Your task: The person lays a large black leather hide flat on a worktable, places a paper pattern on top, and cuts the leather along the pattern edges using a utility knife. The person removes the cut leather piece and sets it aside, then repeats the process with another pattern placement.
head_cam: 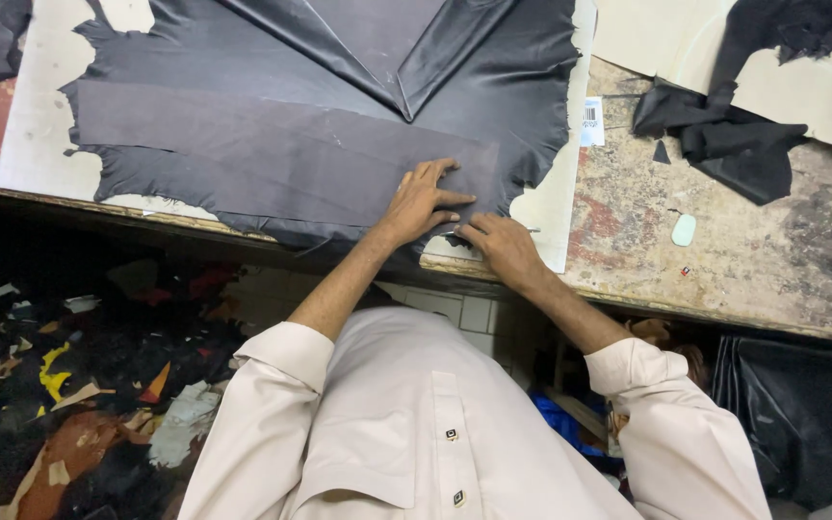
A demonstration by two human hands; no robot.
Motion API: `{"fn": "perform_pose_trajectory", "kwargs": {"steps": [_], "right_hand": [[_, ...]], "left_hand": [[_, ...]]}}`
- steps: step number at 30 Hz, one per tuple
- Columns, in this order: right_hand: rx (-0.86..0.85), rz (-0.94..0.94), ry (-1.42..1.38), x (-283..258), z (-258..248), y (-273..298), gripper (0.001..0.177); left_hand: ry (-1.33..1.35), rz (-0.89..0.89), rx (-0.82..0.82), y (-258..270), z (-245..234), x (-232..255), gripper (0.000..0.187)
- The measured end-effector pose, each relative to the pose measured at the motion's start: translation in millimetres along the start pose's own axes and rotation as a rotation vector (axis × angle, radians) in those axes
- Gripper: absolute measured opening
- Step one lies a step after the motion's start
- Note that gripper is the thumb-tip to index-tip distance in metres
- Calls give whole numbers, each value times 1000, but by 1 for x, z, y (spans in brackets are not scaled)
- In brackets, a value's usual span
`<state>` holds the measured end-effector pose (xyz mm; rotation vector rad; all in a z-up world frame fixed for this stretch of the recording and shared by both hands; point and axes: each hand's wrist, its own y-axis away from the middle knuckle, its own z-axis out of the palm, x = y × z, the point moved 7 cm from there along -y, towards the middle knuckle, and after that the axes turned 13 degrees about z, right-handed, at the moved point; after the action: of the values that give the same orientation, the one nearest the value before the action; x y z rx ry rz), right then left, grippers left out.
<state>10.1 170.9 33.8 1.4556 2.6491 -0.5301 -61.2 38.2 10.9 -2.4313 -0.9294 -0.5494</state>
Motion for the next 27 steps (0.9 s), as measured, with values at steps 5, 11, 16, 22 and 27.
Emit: {"fn": "perform_pose_trajectory", "kwargs": {"steps": [5, 11, 16, 22, 27], "right_hand": [[-55, 22, -15, 20, 7, 14, 39], [-43, 97, 111, 88, -39, 65, 29], [-169, 163, 460, 77, -48, 69, 34], [-38, 169, 218, -27, -35, 41, 34], [-220, 618, 66, -1, -57, 49, 16]], "left_hand": [[12, -11, -11, 2, -1, 0, 44], [35, -20, -20, 2, -1, 2, 42], [15, -2, 5, 4, -7, 8, 41], [-13, -9, -32, 0, -13, 11, 60], [-96, -54, -124, -18, -9, 7, 81]]}}
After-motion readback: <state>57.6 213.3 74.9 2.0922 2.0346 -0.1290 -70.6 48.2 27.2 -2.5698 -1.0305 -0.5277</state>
